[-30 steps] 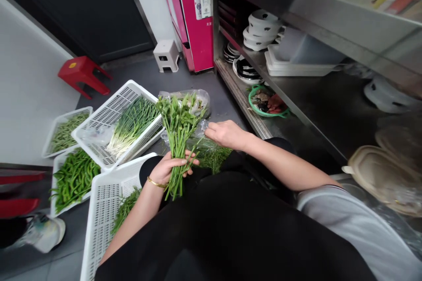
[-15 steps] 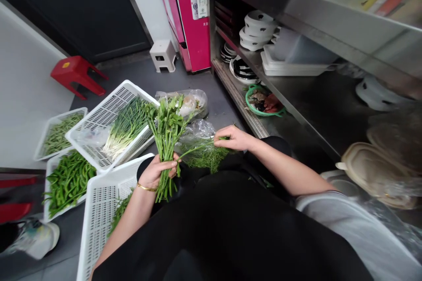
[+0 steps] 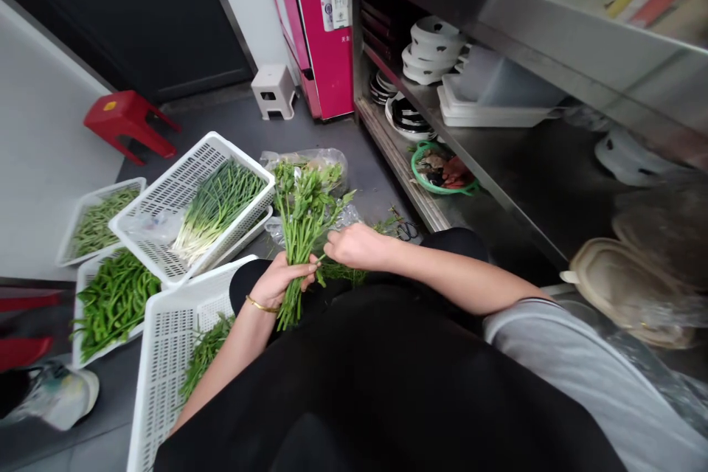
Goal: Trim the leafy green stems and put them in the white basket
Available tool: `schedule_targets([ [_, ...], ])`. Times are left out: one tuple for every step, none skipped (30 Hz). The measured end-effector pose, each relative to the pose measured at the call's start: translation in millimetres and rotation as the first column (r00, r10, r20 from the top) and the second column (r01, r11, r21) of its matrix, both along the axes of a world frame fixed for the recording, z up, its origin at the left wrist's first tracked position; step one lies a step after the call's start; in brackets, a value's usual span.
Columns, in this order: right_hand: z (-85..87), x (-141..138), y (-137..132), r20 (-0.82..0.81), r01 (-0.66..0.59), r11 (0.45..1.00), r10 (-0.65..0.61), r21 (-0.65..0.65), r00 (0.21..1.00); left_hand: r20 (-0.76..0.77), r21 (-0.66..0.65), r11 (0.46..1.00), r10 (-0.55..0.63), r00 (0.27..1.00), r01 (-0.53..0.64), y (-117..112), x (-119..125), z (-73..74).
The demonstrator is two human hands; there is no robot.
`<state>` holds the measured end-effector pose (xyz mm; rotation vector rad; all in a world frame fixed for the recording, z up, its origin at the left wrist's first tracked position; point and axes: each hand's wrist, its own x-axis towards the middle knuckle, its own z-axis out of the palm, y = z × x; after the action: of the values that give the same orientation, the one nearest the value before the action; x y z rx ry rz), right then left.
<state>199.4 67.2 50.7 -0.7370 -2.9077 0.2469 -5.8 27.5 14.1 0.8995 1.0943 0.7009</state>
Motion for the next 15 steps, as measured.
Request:
schedule_targets([
  [-1.5, -0.3, 1.5, -0.031, -0.046, 0.997, 0.044, -0.067, 0.999, 0.019, -0.007, 1.0, -0.005, 1.0, 0.005, -1.2, 0.7, 0.0],
  [-2.4, 2.3, 3.9, -0.121, -0.094, 0.983, 0.075, -0.158, 0.99, 0.044, -0.014, 1.0, -0.003, 0.999, 0.004, -2.7, 0.9, -0.4],
  [-2.6, 7.4, 7.0, -0.255, -0.131, 0.956, 0.063, -0.261, 0.965, 0.073, -0.021, 1.0, 0.007, 0.997, -0.005, -4.4, 0.7, -1.2],
  [-2.1, 14.8, 10.4, -0.406, -0.149, 0.919, -0.013, -0.364, 0.914, 0.107, -0.026, 0.999, 0.022, 0.994, -0.02, -6.0, 0.1, -2.5],
  [-1.0, 23.9, 13.9, -0.538, -0.149, 0.874, -0.142, -0.462, 0.831, 0.14, -0.032, 0.999, 0.037, 0.989, -0.033, -7.3, -0.8, -4.3],
  [0.4, 33.8, 17.3, -0.623, -0.144, 0.823, -0.289, -0.55, 0.727, 0.17, -0.039, 0.998, 0.046, 0.984, -0.04, -8.0, -1.9, -6.4],
  [2.1, 43.8, 20.3, -0.654, -0.133, 0.771, -0.42, -0.623, 0.629, 0.201, -0.045, 0.998, 0.042, 0.979, -0.033, -8.0, -3.1, -8.6],
  [3.8, 52.9, 22.6, -0.646, -0.118, 0.724, -0.514, -0.679, 0.564, 0.236, -0.047, 0.999, 0.023, 0.972, -0.012, -7.3, -4.3, -10.7],
  [5.6, 60.5, 24.0, -0.619, -0.103, 0.688, -0.563, -0.718, 0.548, 0.271, -0.045, 0.999, -0.005, 0.963, 0.018, -5.8, -5.3, -12.4],
  [7.3, 65.8, 24.6, -0.58, -0.083, 0.666, -0.574, -0.741, 0.577, 0.301, -0.04, 0.998, -0.039, 0.953, 0.053, -3.8, -6.0, -13.4],
  [8.7, 68.4, 24.3, -0.535, -0.053, 0.658, -0.56, -0.752, 0.633, 0.321, -0.035, 0.996, -0.071, 0.945, 0.086, -1.3, -6.0, -13.7],
  [9.5, 68.2, 23.4, -0.488, -0.017, 0.662, -0.535, -0.75, 0.689, 0.334, -0.03, 0.993, -0.096, 0.938, 0.112, 1.4, -5.5, -13.2],
  [9.6, 65.1, 22.2, -0.453, 0.019, 0.678, -0.511, -0.735, 0.731, 0.343, -0.026, 0.991, -0.114, 0.932, 0.131, 3.9, -4.2, -12.1],
  [8.6, 59.5, 21.1, -0.434, 0.049, 0.701, -0.494, -0.712, 0.753, 0.348, -0.023, 0.989, -0.128, 0.929, 0.144, 6.1, -2.3, -10.4],
  [6.5, 51.8, 20.4, -0.43, 0.076, 0.72, -0.492, -0.69, 0.757, 0.349, -0.018, 0.989, -0.134, 0.928, 0.149, 7.6, 0.0, -8.4],
])
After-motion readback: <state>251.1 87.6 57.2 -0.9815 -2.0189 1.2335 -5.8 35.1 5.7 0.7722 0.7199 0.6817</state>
